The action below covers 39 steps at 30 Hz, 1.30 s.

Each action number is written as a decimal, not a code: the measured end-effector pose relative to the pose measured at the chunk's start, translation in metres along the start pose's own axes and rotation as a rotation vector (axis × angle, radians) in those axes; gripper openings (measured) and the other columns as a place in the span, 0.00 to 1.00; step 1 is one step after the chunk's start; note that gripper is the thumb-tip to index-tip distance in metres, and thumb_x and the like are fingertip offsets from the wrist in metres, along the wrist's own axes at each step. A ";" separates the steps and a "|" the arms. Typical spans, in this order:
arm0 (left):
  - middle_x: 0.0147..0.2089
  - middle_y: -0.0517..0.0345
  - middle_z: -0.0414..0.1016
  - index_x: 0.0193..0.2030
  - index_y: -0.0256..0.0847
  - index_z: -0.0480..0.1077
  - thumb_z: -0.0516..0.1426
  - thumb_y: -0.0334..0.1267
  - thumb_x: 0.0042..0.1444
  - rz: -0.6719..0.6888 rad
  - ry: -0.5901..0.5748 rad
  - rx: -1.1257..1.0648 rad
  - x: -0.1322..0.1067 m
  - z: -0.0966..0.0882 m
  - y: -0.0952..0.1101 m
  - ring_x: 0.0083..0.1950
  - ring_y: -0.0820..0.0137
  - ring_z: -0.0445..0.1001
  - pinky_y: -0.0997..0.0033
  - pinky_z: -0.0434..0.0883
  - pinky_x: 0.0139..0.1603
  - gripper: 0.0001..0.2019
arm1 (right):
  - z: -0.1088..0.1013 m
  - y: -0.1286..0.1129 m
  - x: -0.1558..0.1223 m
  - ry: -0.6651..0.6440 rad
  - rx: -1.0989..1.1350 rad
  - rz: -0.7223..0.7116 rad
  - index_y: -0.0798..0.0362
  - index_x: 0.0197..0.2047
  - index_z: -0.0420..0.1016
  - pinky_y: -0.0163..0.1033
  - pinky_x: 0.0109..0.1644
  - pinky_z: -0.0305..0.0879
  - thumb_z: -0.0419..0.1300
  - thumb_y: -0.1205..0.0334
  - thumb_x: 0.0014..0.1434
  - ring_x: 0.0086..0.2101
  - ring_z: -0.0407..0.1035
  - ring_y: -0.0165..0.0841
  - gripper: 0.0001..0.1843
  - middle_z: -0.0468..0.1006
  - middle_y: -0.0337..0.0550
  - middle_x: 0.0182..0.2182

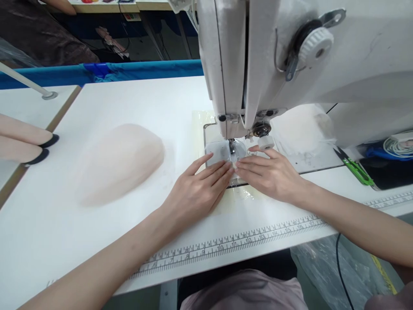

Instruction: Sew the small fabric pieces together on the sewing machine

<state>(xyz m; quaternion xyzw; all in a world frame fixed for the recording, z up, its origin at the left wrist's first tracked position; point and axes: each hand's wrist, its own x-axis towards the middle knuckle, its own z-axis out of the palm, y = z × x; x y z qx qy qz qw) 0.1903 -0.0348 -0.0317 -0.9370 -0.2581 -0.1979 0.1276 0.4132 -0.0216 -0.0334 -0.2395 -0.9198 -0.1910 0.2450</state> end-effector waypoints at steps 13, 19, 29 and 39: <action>0.53 0.43 0.76 0.55 0.29 0.70 0.52 0.36 0.66 -0.075 0.006 0.058 0.005 0.008 -0.005 0.55 0.59 0.76 0.44 0.64 0.64 0.16 | 0.010 0.003 0.000 -0.037 -0.067 0.099 0.53 0.42 0.78 0.43 0.56 0.60 0.51 0.69 0.68 0.45 0.74 0.29 0.13 0.83 0.37 0.43; 0.54 0.43 0.76 0.54 0.30 0.71 0.53 0.38 0.66 -0.103 -0.007 0.068 0.001 0.001 0.005 0.55 0.59 0.76 0.48 0.66 0.62 0.16 | 0.003 -0.004 0.001 -0.037 -0.053 0.145 0.54 0.42 0.78 0.43 0.57 0.60 0.53 0.62 0.68 0.46 0.74 0.30 0.12 0.82 0.37 0.43; 0.57 0.44 0.74 0.57 0.35 0.70 0.53 0.41 0.65 -0.163 -0.023 -0.039 0.000 0.006 -0.002 0.57 0.56 0.74 0.44 0.63 0.65 0.18 | 0.002 -0.002 0.003 -0.079 -0.058 0.153 0.54 0.40 0.77 0.46 0.56 0.61 0.53 0.62 0.68 0.44 0.72 0.34 0.12 0.82 0.40 0.43; 0.58 0.45 0.73 0.59 0.37 0.68 0.50 0.44 0.67 -0.247 -0.063 -0.091 0.007 0.012 -0.015 0.61 0.56 0.71 0.42 0.57 0.68 0.20 | 0.006 0.003 0.006 -0.117 -0.123 0.187 0.56 0.44 0.78 0.48 0.59 0.58 0.50 0.59 0.70 0.44 0.71 0.36 0.16 0.81 0.40 0.45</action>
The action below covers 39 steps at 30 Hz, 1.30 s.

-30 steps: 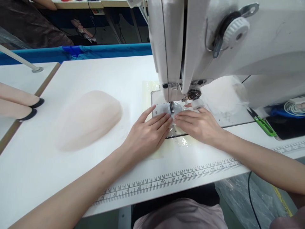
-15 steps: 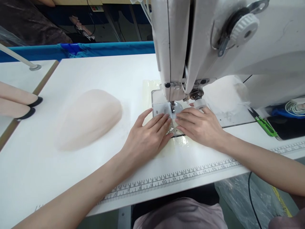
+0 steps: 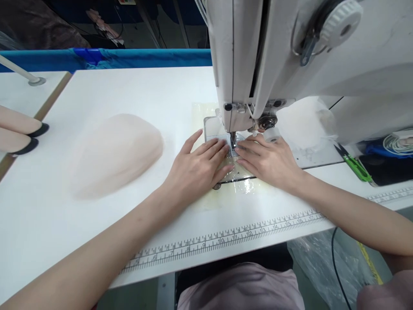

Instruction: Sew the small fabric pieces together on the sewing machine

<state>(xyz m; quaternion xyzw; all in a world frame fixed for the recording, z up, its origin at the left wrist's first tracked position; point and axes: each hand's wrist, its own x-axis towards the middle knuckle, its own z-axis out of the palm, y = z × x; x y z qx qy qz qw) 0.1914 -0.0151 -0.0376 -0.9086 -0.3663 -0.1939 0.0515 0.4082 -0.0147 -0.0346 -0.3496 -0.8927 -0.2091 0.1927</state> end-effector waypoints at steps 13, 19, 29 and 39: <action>0.61 0.44 0.70 0.61 0.38 0.66 0.50 0.44 0.66 -0.105 -0.004 0.044 0.003 0.005 -0.006 0.63 0.53 0.67 0.44 0.58 0.66 0.20 | -0.005 0.000 -0.003 0.005 0.071 -0.011 0.53 0.44 0.77 0.47 0.57 0.59 0.51 0.63 0.68 0.47 0.71 0.36 0.13 0.82 0.40 0.44; 0.44 0.40 0.76 0.50 0.34 0.72 0.50 0.48 0.65 -0.065 -0.009 0.169 -0.005 -0.008 0.017 0.43 0.54 0.75 0.55 0.72 0.38 0.20 | -0.005 -0.009 -0.002 -0.029 0.281 0.052 0.57 0.51 0.73 0.45 0.52 0.67 0.49 0.77 0.63 0.48 0.72 0.37 0.18 0.79 0.47 0.50; 0.40 0.55 0.78 0.43 0.40 0.70 0.59 0.45 0.59 -0.045 0.135 0.105 -0.012 -0.029 0.024 0.36 0.67 0.75 0.70 0.61 0.21 0.11 | -0.011 0.002 -0.004 0.045 0.631 -0.198 0.52 0.28 0.76 0.39 0.40 0.71 0.49 0.78 0.56 0.33 0.75 0.31 0.18 0.81 0.36 0.28; 0.29 0.61 0.73 0.34 0.43 0.69 0.54 0.40 0.60 -0.362 -0.048 -0.266 -0.008 -0.018 0.007 0.26 0.71 0.69 0.71 0.62 0.23 0.06 | -0.026 0.001 0.000 0.055 0.854 0.443 0.53 0.40 0.79 0.33 0.30 0.69 0.52 0.73 0.57 0.26 0.73 0.27 0.16 0.80 0.38 0.31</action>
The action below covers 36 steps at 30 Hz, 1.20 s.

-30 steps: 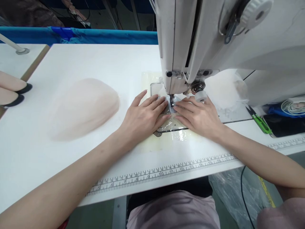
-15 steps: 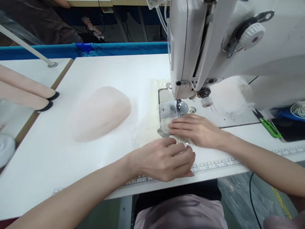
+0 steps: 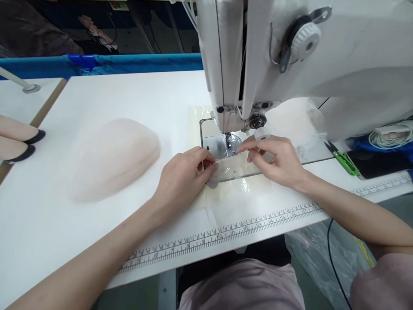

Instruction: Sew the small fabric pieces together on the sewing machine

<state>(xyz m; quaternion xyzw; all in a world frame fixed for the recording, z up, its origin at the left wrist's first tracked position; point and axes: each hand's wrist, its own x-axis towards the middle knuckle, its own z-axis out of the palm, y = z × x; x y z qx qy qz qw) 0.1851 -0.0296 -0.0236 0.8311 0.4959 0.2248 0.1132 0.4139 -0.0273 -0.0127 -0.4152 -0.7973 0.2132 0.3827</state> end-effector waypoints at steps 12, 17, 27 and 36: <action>0.26 0.62 0.67 0.37 0.42 0.68 0.51 0.46 0.64 -0.139 -0.178 -0.615 0.003 -0.009 0.022 0.26 0.72 0.68 0.70 0.68 0.26 0.12 | 0.014 -0.005 -0.002 -0.207 0.382 0.312 0.56 0.32 0.76 0.29 0.19 0.58 0.62 0.64 0.56 0.16 0.62 0.22 0.04 0.71 0.32 0.19; 0.20 0.71 0.58 0.40 0.43 0.63 0.65 0.50 0.49 -0.182 -0.142 -0.500 -0.002 -0.009 0.034 0.20 0.77 0.58 0.75 0.58 0.20 0.19 | 0.017 -0.009 -0.004 -0.124 0.204 0.264 0.55 0.29 0.77 0.31 0.22 0.51 0.66 0.57 0.55 0.18 0.55 0.21 0.10 0.68 0.31 0.17; 0.31 0.60 0.76 0.37 0.39 0.70 0.62 0.35 0.53 -0.298 -0.162 -0.742 -0.001 -0.013 0.026 0.32 0.70 0.78 0.73 0.73 0.31 0.07 | 0.014 -0.011 -0.005 -0.135 0.233 0.080 0.54 0.34 0.78 0.29 0.25 0.62 0.63 0.67 0.57 0.22 0.66 0.22 0.02 0.77 0.36 0.28; 0.30 0.61 0.70 0.40 0.40 0.77 0.55 0.30 0.61 0.123 0.016 -0.225 -0.007 -0.006 0.028 0.26 0.78 0.68 0.78 0.66 0.25 0.08 | 0.017 -0.001 -0.013 0.034 -0.098 -0.323 0.55 0.35 0.76 0.27 0.26 0.64 0.59 0.72 0.61 0.26 0.71 0.23 0.06 0.78 0.35 0.25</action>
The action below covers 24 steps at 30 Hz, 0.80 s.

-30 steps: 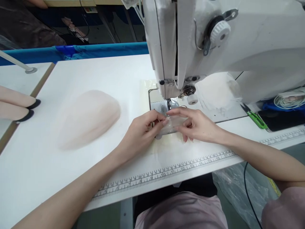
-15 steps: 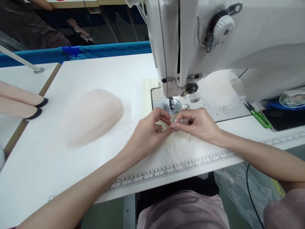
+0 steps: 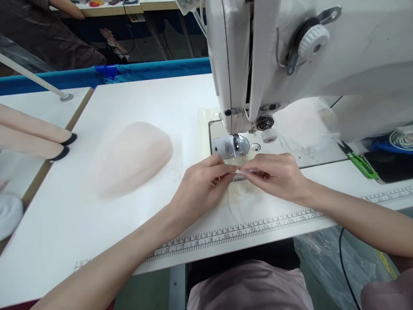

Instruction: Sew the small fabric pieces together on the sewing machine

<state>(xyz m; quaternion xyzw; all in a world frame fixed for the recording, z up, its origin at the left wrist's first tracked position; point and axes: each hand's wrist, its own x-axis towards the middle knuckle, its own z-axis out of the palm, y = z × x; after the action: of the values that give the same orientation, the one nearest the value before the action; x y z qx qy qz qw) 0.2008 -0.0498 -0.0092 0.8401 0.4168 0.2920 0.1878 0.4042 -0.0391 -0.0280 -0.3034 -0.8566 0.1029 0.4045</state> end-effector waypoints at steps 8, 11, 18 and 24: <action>0.30 0.62 0.69 0.42 0.38 0.75 0.56 0.30 0.63 0.204 0.203 0.202 -0.007 0.005 -0.004 0.28 0.79 0.68 0.80 0.67 0.27 0.07 | 0.002 0.001 -0.004 0.016 -0.074 0.026 0.52 0.44 0.71 0.26 0.24 0.64 0.60 0.63 0.62 0.21 0.69 0.20 0.06 0.80 0.31 0.27; 0.30 0.61 0.69 0.43 0.38 0.75 0.56 0.30 0.63 0.215 0.207 0.204 -0.007 0.005 -0.005 0.28 0.79 0.69 0.80 0.67 0.27 0.07 | 0.002 0.000 -0.004 0.024 -0.096 -0.008 0.51 0.43 0.71 0.26 0.24 0.63 0.59 0.66 0.62 0.21 0.69 0.20 0.05 0.80 0.30 0.26; 0.30 0.61 0.69 0.42 0.38 0.75 0.55 0.29 0.63 0.214 0.210 0.165 -0.006 0.007 -0.007 0.27 0.79 0.68 0.79 0.68 0.27 0.07 | 0.003 0.001 -0.003 0.027 -0.067 -0.019 0.52 0.45 0.69 0.26 0.21 0.60 0.59 0.66 0.62 0.19 0.67 0.19 0.07 0.78 0.29 0.25; 0.31 0.60 0.70 0.44 0.38 0.75 0.55 0.29 0.63 0.216 0.203 0.152 -0.007 0.007 -0.008 0.28 0.78 0.68 0.78 0.69 0.28 0.08 | 0.003 0.001 -0.003 0.032 -0.070 -0.036 0.53 0.43 0.70 0.27 0.23 0.61 0.58 0.68 0.62 0.19 0.66 0.19 0.05 0.78 0.30 0.25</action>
<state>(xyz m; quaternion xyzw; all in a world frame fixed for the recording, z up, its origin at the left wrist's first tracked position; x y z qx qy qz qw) 0.1975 -0.0519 -0.0214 0.8581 0.3616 0.3613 0.0480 0.4033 -0.0398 -0.0320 -0.3035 -0.8584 0.0605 0.4092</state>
